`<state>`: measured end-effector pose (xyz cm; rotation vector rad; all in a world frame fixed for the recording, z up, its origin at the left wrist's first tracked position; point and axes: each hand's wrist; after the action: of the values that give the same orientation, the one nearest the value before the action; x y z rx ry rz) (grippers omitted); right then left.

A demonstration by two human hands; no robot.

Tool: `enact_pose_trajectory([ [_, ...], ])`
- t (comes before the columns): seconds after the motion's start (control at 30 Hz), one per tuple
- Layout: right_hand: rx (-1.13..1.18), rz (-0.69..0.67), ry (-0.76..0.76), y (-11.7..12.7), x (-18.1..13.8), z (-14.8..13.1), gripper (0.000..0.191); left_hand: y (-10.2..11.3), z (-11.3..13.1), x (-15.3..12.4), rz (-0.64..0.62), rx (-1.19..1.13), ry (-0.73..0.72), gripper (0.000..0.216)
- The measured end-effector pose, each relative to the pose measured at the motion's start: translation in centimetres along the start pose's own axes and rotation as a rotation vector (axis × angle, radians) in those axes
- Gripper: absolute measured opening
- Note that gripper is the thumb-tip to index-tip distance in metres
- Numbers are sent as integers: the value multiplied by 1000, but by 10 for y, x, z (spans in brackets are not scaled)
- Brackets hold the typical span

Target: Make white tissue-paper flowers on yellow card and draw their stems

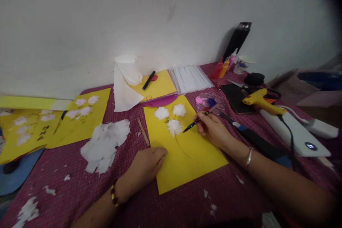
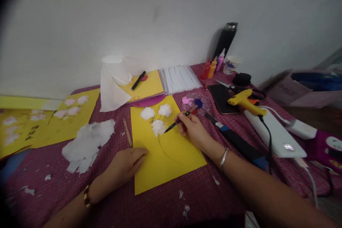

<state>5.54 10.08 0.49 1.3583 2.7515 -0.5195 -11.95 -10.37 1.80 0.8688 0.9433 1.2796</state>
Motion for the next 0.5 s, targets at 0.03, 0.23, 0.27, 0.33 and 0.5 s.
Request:
enact_pose_trajectory([
  [0.03,2,7,-6,0,0,0,30,1,1,0,6,-3,6,28],
  [0.23,97,13,9,-1,1,0,22,2,-2,-2,16,-12,-21,24],
  [0.27,111,-1,18,-1,1,-1,21,1,-3,-2,22,-8,-28,24],
  [0.33,133,-37,41,-1,1,-4,20,0,-6,-3,38,2,-37,23],
  [0.5,102,41,103,6,5,-14,24,-4,-12,-2,76,2,-74,21],
])
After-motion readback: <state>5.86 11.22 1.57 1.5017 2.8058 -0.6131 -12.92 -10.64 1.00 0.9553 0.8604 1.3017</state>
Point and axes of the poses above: each hand's wrist, its own x-axis towards the middle knuckle, its own y-axis out of the back of the hand, z = x × y, and after that the axes turned 3 degrees about -x, right-handed
